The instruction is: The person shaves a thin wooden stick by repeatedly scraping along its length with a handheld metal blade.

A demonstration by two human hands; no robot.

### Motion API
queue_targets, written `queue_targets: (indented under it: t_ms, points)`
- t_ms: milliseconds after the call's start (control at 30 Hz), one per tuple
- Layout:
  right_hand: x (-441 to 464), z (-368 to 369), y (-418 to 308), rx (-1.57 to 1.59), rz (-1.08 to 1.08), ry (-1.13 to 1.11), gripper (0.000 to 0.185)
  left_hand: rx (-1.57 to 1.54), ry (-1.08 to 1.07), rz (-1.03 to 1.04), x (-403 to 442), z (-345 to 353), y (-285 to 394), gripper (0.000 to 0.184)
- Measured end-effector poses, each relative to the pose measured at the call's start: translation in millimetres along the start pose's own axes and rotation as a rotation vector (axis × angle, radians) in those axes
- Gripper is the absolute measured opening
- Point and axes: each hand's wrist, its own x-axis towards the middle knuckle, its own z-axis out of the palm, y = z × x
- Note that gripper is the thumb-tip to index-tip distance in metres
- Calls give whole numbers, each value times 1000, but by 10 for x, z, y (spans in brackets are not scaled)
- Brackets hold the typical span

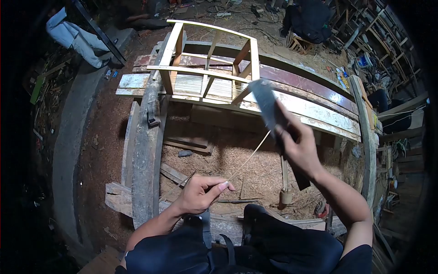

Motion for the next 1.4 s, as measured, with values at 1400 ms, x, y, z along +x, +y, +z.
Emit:
queue_targets:
  t_ms: [1400]
  points:
    - [-234,358,172,-230,-397,-131,85,-45,185,-117,58,111,78,22]
